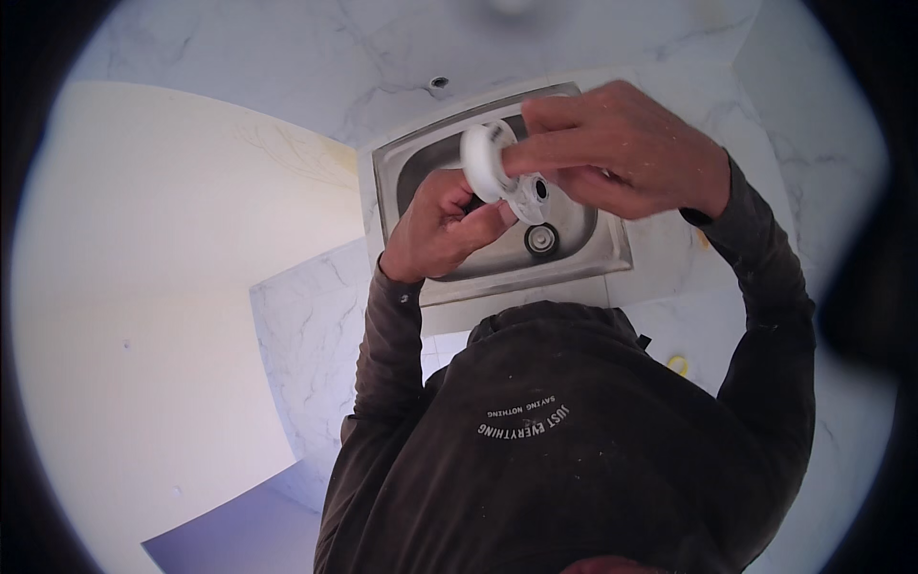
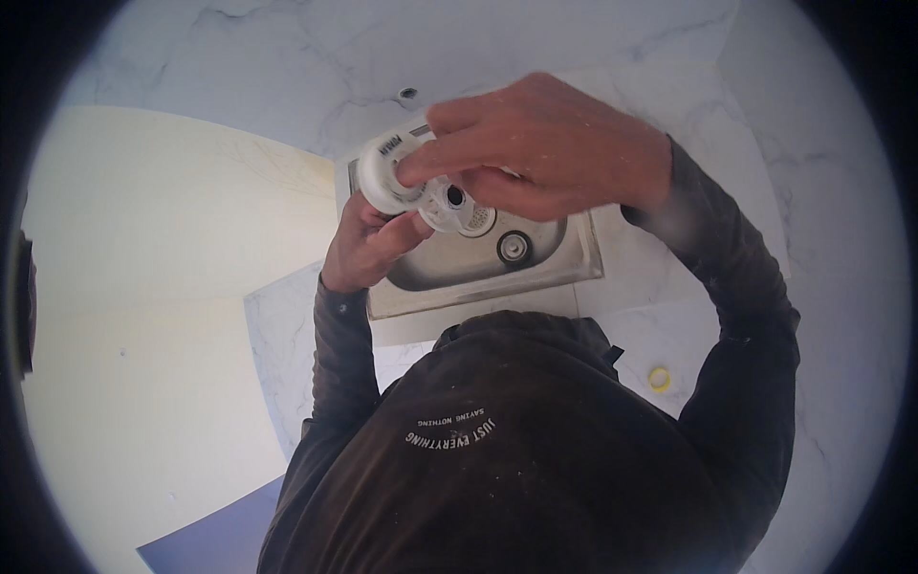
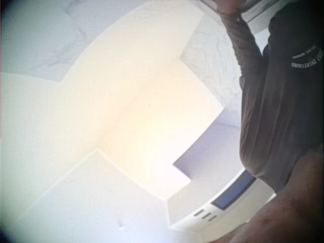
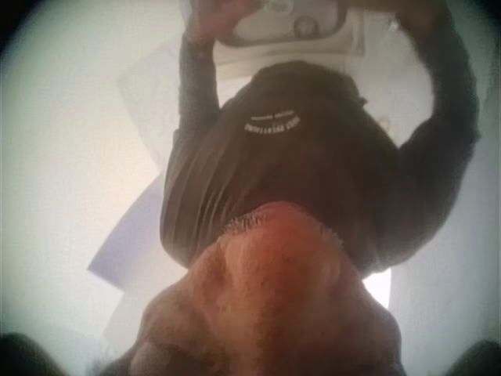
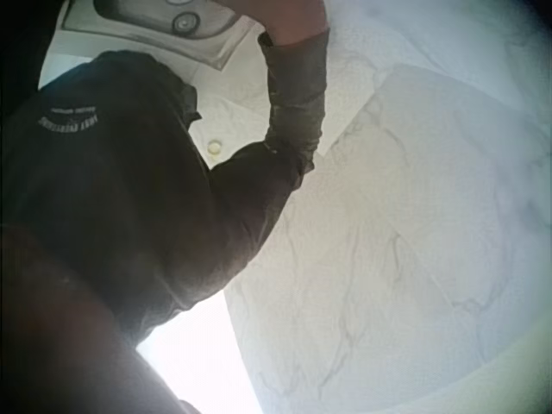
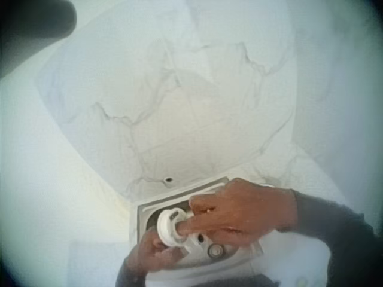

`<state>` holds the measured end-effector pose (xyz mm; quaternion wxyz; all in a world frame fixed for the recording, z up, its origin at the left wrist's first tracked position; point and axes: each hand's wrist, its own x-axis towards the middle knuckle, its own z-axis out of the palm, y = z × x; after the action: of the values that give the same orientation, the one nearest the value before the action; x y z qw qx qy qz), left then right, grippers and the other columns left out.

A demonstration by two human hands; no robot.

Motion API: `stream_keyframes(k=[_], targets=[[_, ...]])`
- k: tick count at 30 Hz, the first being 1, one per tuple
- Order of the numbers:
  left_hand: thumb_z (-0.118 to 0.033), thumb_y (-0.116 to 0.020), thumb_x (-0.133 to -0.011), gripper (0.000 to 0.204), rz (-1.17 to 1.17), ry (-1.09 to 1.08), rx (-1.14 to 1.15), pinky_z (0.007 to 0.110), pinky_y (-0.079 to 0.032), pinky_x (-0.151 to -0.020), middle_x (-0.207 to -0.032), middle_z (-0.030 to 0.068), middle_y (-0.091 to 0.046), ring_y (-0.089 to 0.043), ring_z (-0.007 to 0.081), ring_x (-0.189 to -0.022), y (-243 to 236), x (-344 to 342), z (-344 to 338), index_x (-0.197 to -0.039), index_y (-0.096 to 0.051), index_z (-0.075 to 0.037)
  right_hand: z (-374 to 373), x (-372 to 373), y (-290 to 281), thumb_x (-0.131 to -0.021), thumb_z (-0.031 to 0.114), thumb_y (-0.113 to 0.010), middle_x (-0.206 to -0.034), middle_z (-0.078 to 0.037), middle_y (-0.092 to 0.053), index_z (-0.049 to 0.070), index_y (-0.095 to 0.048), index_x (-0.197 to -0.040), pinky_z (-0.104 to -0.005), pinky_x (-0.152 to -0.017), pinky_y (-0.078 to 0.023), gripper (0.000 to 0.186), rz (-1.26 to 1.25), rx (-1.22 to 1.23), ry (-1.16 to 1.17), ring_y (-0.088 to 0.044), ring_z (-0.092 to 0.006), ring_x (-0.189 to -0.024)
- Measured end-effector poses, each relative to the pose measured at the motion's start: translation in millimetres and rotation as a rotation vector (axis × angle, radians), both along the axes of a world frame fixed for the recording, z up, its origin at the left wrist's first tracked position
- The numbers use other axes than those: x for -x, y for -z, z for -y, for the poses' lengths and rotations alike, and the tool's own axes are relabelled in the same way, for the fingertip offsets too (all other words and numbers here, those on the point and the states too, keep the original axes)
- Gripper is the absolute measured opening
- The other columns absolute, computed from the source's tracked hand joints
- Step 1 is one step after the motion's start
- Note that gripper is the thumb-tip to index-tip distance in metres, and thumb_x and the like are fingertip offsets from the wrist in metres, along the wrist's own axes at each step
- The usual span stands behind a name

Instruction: The person installs a sink faucet by hand. They place the faucet into the sink hole, wrap the threads with white tape, and tighten the mounting nut underneath. Finally, they attach the flexible water supply hose to the faucet.

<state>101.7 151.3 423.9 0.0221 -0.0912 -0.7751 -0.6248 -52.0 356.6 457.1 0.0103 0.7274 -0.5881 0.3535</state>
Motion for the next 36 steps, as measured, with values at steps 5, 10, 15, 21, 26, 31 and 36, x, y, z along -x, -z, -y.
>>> stream_keyframes(k=[5,10,15,21,26,31,36], targets=[[-0.016,-0.064,-0.096,0.024,0.164,-0.078,-0.172,0.022,-0.039,-0.059,-0.082,-0.0037,-0.062,-0.050,0.0027,-0.069,-10.9,2.2,1.9,-0.113,-0.067,0.000,24.8,14.6,-7.9,-0.083,0.011,-0.069,-0.087,-0.002,-0.061,0.017,-0.067,-0.112,-0.0362,-0.059,-0.049,0.029,-0.344,0.221,0.078,-0.066,-0.0251,-0.069],[-0.019,-0.061,-0.096,0.024,0.188,-0.078,-0.107,0.021,-0.032,-0.054,-0.073,-0.0045,-0.055,-0.040,0.0025,-0.059,-36.8,4.8,16.0,-0.110,-0.068,-0.001,42.5,13.1,-54.9,-0.087,0.016,-0.067,-0.082,-0.004,-0.063,0.010,-0.065,-0.102,-0.0343,-0.065,-0.051,0.017,-0.588,0.328,0.092,-0.064,-0.0193,-0.069],[-0.029,-0.057,-0.095,0.031,0.234,-0.141,0.018,0.021,-0.031,-0.053,-0.073,-0.0019,-0.054,-0.043,0.0048,-0.060,-44.6,6.7,-0.5,-0.109,-0.067,-0.003,41.2,18.2,-44.1,-0.087,0.017,-0.067,-0.079,-0.002,-0.062,0.010,-0.064,-0.099,-0.0316,-0.064,-0.049,0.014,-0.602,0.519,0.136,-0.063,-0.0173,-0.068],[-0.031,-0.056,-0.097,0.033,0.112,-0.219,-0.030,0.021,-0.030,-0.053,-0.077,-0.0025,-0.055,-0.042,0.0045,-0.061,-21.8,-4.4,13.2,-0.115,-0.064,-0.004,70.3,25.4,-3.2,-0.082,0.016,-0.073,-0.081,0.001,-0.062,0.019,-0.068,-0.110,-0.0342,-0.058,-0.048,0.029,-0.367,0.465,0.206,-0.065,-0.0224,-0.068],[-0.028,-0.056,-0.099,0.031,-0.020,-0.315,-0.025,0.021,-0.030,-0.055,-0.077,-0.0044,-0.053,-0.040,0.0031,-0.063,-4.8,-6.8,13.3,-0.118,-0.062,-0.004,76.9,23.0,25.1,-0.082,0.024,-0.075,-0.078,0.003,-0.063,0.021,-0.069,-0.108,-0.0341,-0.061,-0.048,0.027,-0.304,0.435,0.335,-0.062,-0.0195,-0.066],[-0.021,-0.059,-0.099,0.029,0.026,-0.391,-0.117,0.019,-0.032,-0.059,-0.078,-0.0079,-0.051,-0.039,0.0010,-0.067,24.4,-20.8,21.3,-0.121,-0.063,-0.003,80.6,-0.8,53.5,-0.081,0.021,-0.075,-0.077,0.003,-0.059,0.021,-0.071,-0.109,-0.0339,-0.062,-0.046,0.028,-0.267,0.340,0.421,-0.057,-0.0195,-0.065],[-0.029,-0.052,-0.102,0.028,0.462,-0.282,-0.321,0.021,-0.028,-0.051,-0.073,-0.0056,-0.049,-0.037,0.0027,-0.059,69.1,-59.6,22.0,-0.109,-0.064,-0.006,89.0,-35.9,119.5,-0.083,0.019,-0.069,-0.073,0.002,-0.051,0.022,-0.072,-0.106,-0.0326,-0.064,-0.044,0.023,-0.160,0.202,0.340,-0.057,-0.0172,-0.065]])
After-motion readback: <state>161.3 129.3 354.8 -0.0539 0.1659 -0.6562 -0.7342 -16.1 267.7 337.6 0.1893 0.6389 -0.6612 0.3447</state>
